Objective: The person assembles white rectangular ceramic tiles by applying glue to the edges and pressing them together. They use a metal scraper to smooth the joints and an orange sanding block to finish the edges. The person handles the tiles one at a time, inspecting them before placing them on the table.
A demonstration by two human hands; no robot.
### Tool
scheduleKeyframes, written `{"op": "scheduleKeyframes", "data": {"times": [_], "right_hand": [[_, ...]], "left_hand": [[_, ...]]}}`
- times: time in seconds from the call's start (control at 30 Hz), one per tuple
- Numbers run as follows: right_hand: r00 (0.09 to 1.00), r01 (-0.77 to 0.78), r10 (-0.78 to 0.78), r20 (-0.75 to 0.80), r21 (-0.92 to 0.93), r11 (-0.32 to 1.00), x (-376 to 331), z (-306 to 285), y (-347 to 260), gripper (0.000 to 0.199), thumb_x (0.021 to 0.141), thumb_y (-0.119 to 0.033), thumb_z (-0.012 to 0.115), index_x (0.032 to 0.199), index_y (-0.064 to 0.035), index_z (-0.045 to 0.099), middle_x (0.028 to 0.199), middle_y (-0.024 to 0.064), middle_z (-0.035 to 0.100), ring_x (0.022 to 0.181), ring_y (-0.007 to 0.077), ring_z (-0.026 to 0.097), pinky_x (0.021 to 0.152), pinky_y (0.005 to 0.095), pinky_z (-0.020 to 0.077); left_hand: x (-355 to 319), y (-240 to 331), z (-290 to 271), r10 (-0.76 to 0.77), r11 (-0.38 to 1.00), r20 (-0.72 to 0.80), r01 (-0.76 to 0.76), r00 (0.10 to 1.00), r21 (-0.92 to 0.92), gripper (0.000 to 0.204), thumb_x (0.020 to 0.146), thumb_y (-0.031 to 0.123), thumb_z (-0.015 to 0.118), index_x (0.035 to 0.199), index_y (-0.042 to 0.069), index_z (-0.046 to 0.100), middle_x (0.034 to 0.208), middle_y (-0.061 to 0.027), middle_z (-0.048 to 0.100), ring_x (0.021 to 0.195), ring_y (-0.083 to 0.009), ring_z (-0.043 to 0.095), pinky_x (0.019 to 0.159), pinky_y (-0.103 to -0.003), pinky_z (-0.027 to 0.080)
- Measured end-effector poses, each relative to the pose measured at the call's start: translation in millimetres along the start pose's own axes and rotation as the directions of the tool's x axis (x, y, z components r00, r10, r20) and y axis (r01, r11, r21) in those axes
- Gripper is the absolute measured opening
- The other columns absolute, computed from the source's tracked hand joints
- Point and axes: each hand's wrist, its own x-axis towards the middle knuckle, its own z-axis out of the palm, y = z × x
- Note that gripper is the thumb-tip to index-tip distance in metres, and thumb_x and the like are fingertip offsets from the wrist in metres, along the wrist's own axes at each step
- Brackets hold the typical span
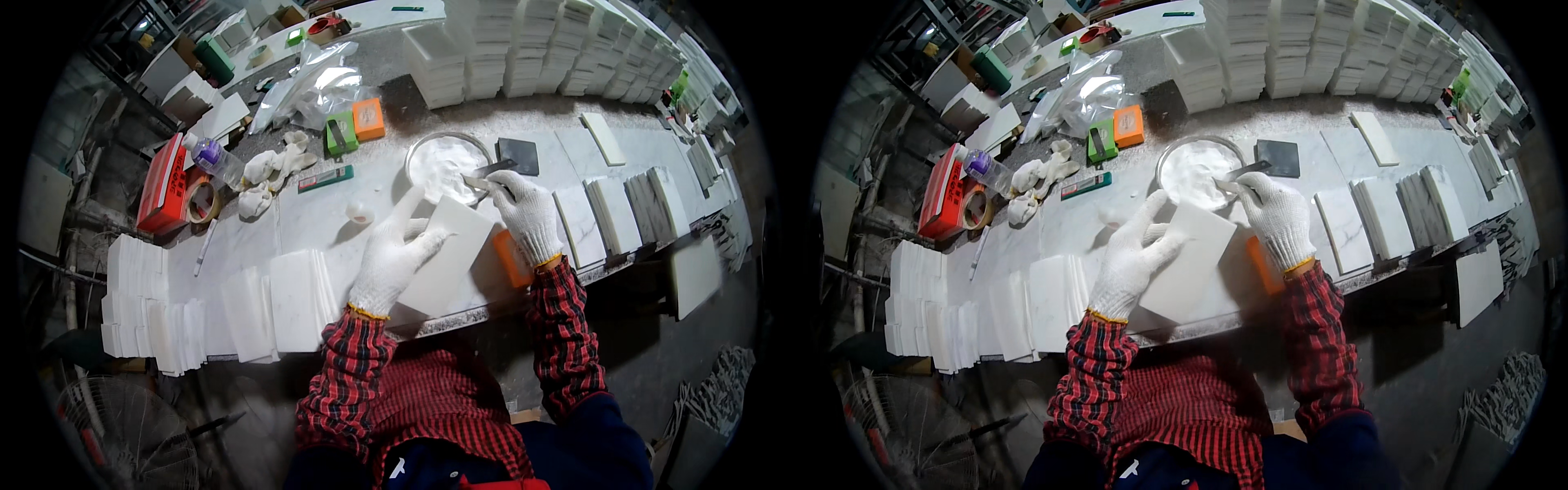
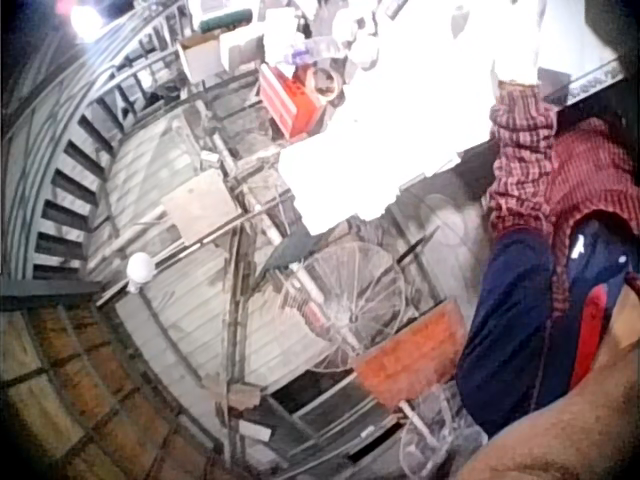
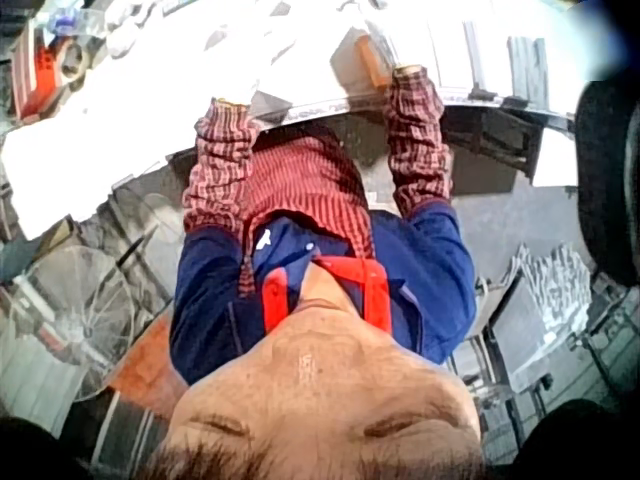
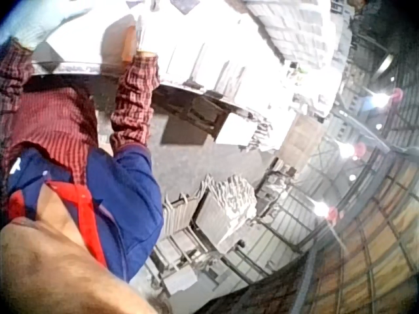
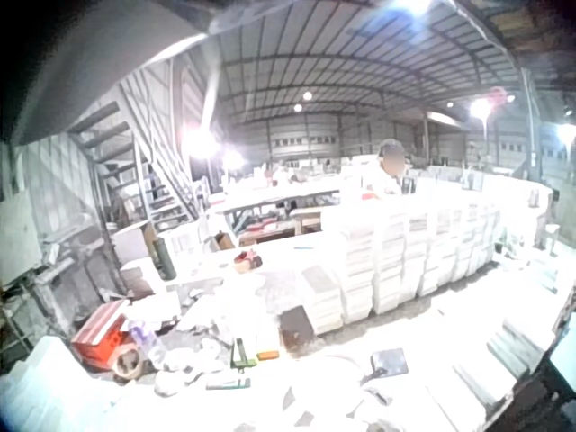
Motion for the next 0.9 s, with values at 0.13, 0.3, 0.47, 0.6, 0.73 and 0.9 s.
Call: {"op": "scheduleKeyframes", "data": {"times": [0.13, 0.3, 0.47, 0.6, 0.73, 0.9], "right_hand": [[0.989, 0.054, -0.059, -0.133, -0.038, 0.998, -10.3, -14.5, -19.6, 0.017, 0.094, -0.007, 0.068, 0.11, -0.002, 0.071, 0.086, 0.0139, 0.072, 0.071, 0.0189, 0.068, 0.067, 0.029, 0.0538], [0.962, -0.216, 0.25, -0.107, 0.262, 0.941, -49.3, -33.0, -25.8, 0.019, 0.098, -0.014, 0.065, 0.109, 0.0002, 0.071, 0.082, 0.0087, 0.072, 0.068, 0.009, 0.064, 0.06, 0.024, 0.0508], [0.774, -0.6, 0.607, 0.183, 0.518, 0.609, -122.7, -52.4, -48.9, 0.021, 0.099, -0.018, 0.063, 0.106, 0.0016, 0.068, 0.081, 0.0045, 0.069, 0.061, 0.0064, 0.06, 0.052, 0.0207, 0.0451], [0.749, -0.635, 0.636, 0.183, 0.472, 0.612, -162.9, -39.4, -46.7, 0.019, 0.099, -0.017, 0.064, 0.106, 0.0008, 0.068, 0.082, 0.0046, 0.069, 0.062, 0.007, 0.061, 0.053, 0.0213, 0.0466], [0.874, -0.483, 0.481, 0.077, 0.266, 0.834, -177.5, -31.2, -37.8, 0.015, 0.096, -0.014, 0.067, 0.101, 0.0003, 0.069, 0.079, 0.005, 0.071, 0.064, 0.0073, 0.063, 0.058, 0.0244, 0.05], [0.842, -0.537, 0.499, 0.205, 0.242, 0.808, -171.9, -37.9, -41.0, 0.016, 0.096, -0.013, 0.064, 0.104, -0.0003, 0.071, 0.075, 0.0044, 0.068, 0.064, 0.0058, 0.06, 0.058, 0.0232, 0.0483]], "left_hand": [[-30.7, 14.6, -9.1, 0.206, 0.841, 0.013, -0.184, 0.978, 0.508, 0.071, 0.089, 0.015, 0.074, 0.153, 0.01, 0.043, 0.114, -0.0177, 0.073, 0.101, -0.0226, 0.073, 0.089, -0.034, 0.056], [-43.9, 2.7, -18.2, 0.533, 0.477, 0.217, -0.502, 0.818, 0.721, 0.071, 0.083, 0.009, 0.074, 0.15, 0.013, 0.049, 0.078, -0.0182, 0.065, 0.072, -0.0325, 0.067, 0.069, -0.043, 0.053], [-47.7, -6.8, -28.5, 0.43, 0.429, 0.405, -0.577, 0.807, 0.695, 0.062, 0.087, 0.007, 0.067, 0.147, 0.017, 0.053, 0.089, -0.0128, 0.073, 0.082, -0.0287, 0.071, 0.077, -0.04, 0.057], [-43.0, -24.8, -29.7, 0.417, 0.457, 0.449, -0.609, 0.79, 0.648, 0.059, 0.088, 0.008, 0.065, 0.145, 0.018, 0.056, 0.09, -0.0116, 0.073, 0.083, -0.0282, 0.071, 0.077, -0.039, 0.056], [-45.3, -33.7, -30.2, 0.419, 0.455, 0.444, -0.607, 0.792, 0.652, 0.059, 0.087, 0.009, 0.066, 0.144, 0.018, 0.056, 0.091, -0.0117, 0.073, 0.084, -0.0289, 0.071, 0.077, -0.04, 0.056], [-47.5, -36.2, -27.1, 0.387, 0.48, 0.396, -0.548, 0.833, 0.685, 0.06, 0.084, 0.014, 0.07, 0.143, 0.018, 0.057, 0.094, -0.0139, 0.073, 0.087, -0.0316, 0.07, 0.079, -0.041, 0.056]]}}
